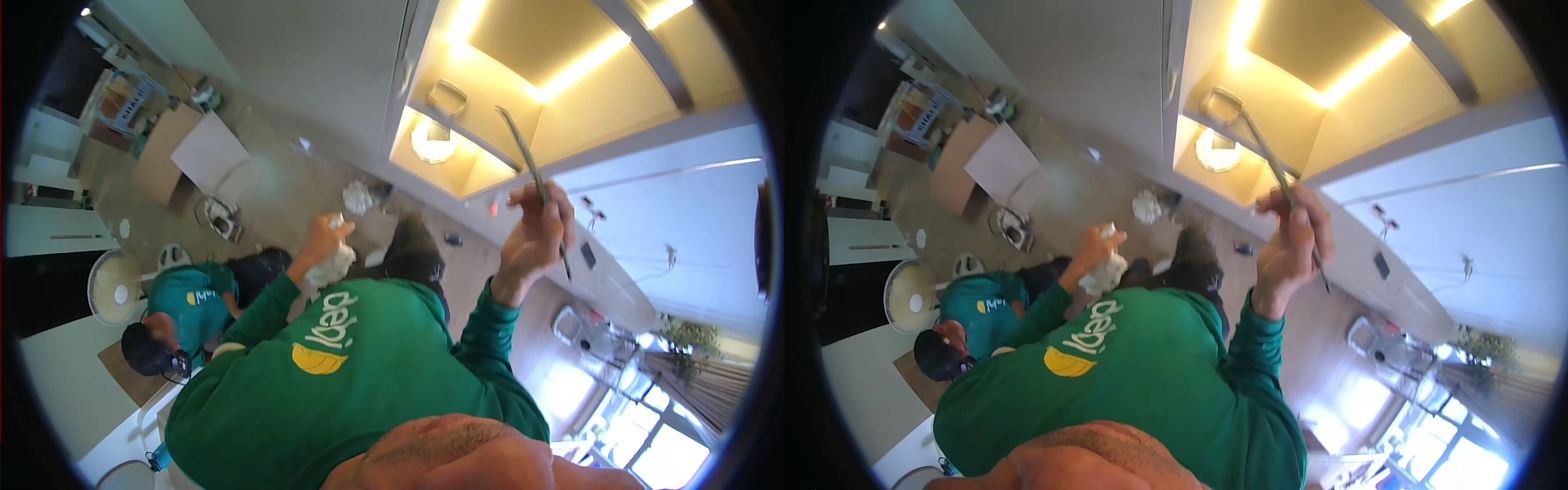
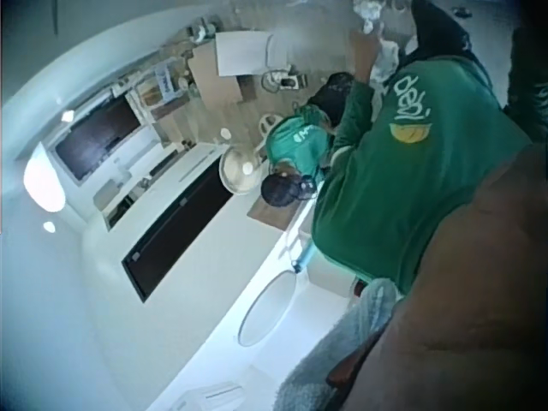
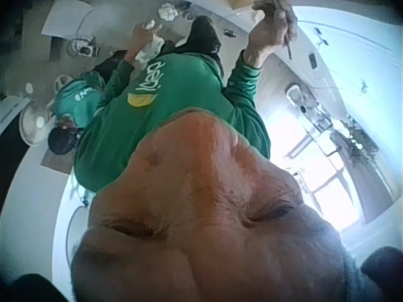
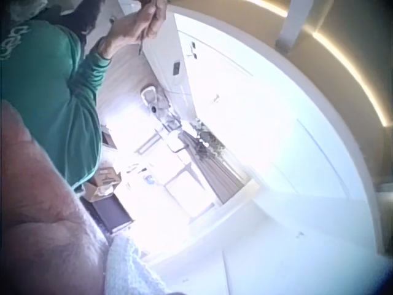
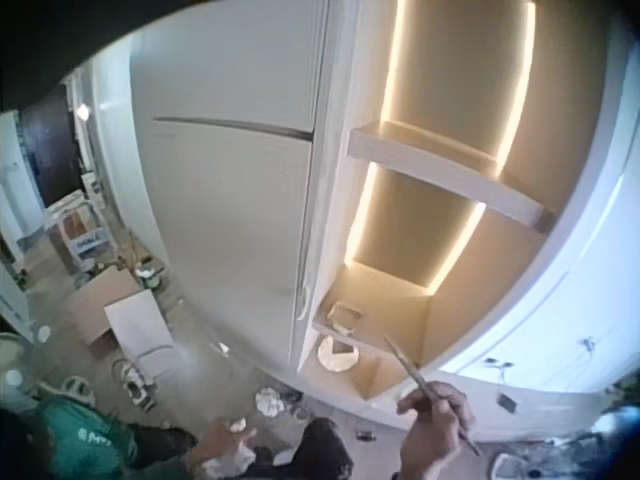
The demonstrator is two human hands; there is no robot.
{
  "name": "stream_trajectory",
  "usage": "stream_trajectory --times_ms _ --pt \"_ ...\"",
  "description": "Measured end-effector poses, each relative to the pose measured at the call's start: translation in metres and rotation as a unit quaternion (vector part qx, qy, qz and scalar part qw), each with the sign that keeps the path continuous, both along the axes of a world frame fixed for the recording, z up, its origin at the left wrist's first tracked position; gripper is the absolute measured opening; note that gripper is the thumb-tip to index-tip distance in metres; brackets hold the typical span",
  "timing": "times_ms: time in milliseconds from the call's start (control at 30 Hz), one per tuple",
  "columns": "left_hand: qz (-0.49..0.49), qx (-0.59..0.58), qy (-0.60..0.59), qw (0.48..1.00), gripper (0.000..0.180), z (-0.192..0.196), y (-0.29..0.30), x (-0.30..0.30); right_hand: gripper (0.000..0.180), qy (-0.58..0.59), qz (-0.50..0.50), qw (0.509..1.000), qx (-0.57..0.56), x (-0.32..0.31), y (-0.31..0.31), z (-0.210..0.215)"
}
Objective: The person paints the inner edges of a white shelving unit using a small brush and a white cloth, wiping the surfaces and handling a paint container.
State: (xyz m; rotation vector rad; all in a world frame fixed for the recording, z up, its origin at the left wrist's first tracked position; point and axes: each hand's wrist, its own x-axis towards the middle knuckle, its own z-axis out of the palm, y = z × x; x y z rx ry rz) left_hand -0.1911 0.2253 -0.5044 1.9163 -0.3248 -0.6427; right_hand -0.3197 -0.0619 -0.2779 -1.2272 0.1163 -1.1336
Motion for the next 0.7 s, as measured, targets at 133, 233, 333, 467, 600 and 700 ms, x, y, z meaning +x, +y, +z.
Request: stream_trajectory --times_ms 133,233,333,467,600,700 --pt "0.069 0.027 0.016 0.997 0.030 -0.016 0.039 -0.015 0.031 0.118 -0.028 0.992 0.033 0.004 0.015 -0.039" --pt "0.121 0.004 0.042 0.992 0.031 -0.015 0.079 -0.035 0.031 0.185 -0.028 0.981 0.052 0.013 0.005 -0.062" --pt "0.142 0.007 0.037 0.989 0.029 -0.018 0.112 -0.049 0.030 0.254 -0.051 0.966 0.011 0.047 -0.019 -0.078" --pt "0.179 0.034 0.053 0.982 0.028 -0.018 0.146 -0.060 0.028 0.328 -0.034 0.944 -0.035 0.097 -0.063 -0.097" --pt "0.241 0.029 0.059 0.968 0.026 -0.023 0.161 -0.076 0.027 0.377 -0.016 0.924 -0.067 0.135 -0.095 -0.116" --pt "0.266 0.035 0.059 0.962 0.026 -0.024 0.157 -0.094 0.026 0.393 -0.003 0.916 -0.086 0.148 -0.111 -0.128"
